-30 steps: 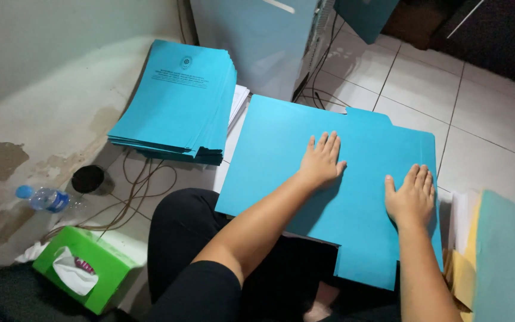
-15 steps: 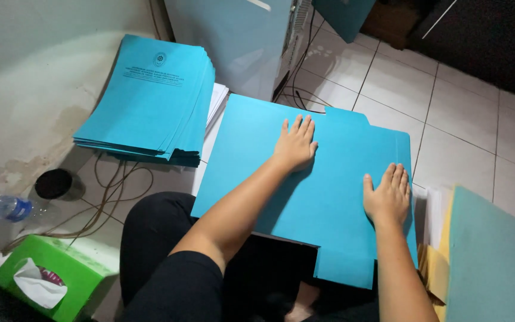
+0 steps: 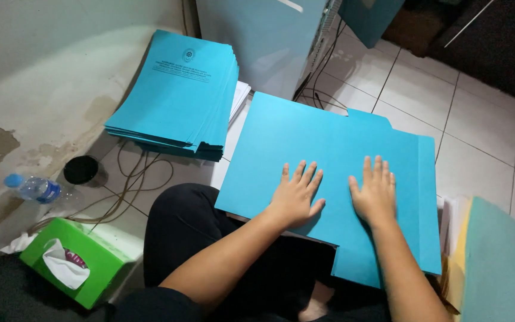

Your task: The person sits on the floor and folds light blue file folders by hand. They repeatedly pick up a folder, open it, and fold the side flaps inward to close it, then place it on a stack.

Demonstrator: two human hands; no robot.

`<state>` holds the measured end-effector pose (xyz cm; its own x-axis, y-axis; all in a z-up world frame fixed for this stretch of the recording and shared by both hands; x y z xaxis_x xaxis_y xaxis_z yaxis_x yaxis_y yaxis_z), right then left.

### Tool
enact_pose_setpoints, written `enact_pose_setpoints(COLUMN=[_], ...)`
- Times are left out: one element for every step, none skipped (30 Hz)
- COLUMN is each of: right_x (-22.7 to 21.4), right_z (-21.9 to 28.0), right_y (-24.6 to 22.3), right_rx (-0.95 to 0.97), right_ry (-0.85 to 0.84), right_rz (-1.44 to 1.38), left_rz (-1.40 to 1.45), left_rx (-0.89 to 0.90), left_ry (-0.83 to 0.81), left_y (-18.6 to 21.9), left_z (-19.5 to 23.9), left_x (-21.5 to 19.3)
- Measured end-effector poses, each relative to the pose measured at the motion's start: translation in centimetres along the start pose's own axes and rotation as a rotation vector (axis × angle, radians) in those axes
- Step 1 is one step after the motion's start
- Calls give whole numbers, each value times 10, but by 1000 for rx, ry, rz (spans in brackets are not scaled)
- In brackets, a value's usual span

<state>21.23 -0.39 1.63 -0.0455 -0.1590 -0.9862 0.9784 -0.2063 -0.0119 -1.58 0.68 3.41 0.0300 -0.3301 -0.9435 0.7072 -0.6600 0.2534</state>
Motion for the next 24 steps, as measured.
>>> enact_pose_setpoints(right_x=[-2,-4,-4,-4,-3,-3,-2,-2,-1,-1,0,2,3,5,6,6,5,4,1,-2,-5,-10,-18,-26], right_z=[-6,-11,-17,-30,-43,-56,-72,-88,-103,-116,-129,-142,-150,-157,-163,-162,-162,-161,-158,-154,-149,-137,-127,-117], right_y=[-16,-35,-56,-61,-69,-76,-80,-83,-86,-88,-89,-90,-91,-90,-88,-89,-89,-88,-88,-86,-85,-85,-85,-83], right_rx=[-1,-120,-243,-248,-280,-313,-323,-318,-315,-327,-284,-241,-244,-215,-182,-182,-171,-160,-159,-144,-131,-131,-112,-93], right_ry=[-1,-18,-37,-40,-35,-29,-25,-16,-10,-9,-27,-46,-51,-65,-80,-85,-84,-83,-82,-88,-98,-101,-92,-83], right_rz=[3,12,16,15,-6,-28,-30,-44,-57,-57,-68,-79,-81,-72,-62,-63,-77,-91,-90,-101,-108,-103,-137,-171], left_rz=[3,7,9,11,5,-1,-5,-14,-20,-21,-5,10,12,29,47,49,68,88,88,112,140,146,133,120], left_rx=[-1,1,-1,-6,-2,1,-9,-8,-8,-19,-14,-9,-14,-15,-12,-13,-20,-26,-25,-54,-85,-85,-108,-132], left_ry=[1,0,-5,-8,6,20,24,41,58,61,71,81,77,98,120,115,139,163,164,128,90,91,80,68], left_y=[0,1,0,1,0,-1,-1,0,1,1,0,0,-1,-1,1,0,-1,-1,0,-1,0,1,0,0], left_z=[0,0,1,0,-1,-2,-1,0,2,0,-1,-3,-3,-2,-2,-2,-4,-4,-5,-5,-5,-3,-4,-5], left_x=[0,-1,-1,2,3,4,3,3,3,3,5,7,6,5,4,6,7,7,4,2,1,1,-1,-2])
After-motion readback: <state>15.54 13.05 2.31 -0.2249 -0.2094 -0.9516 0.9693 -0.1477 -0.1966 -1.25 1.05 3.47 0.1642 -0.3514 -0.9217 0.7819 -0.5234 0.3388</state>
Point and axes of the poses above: each hand's wrist, its own z-axis away from the middle knuckle, its own x-axis out of the palm, y = z × x, the point moved 3 cm from there along -z, towards the middle knuckle, and after that the axes turned 12 degrees about -y, right-handed, at the moved point
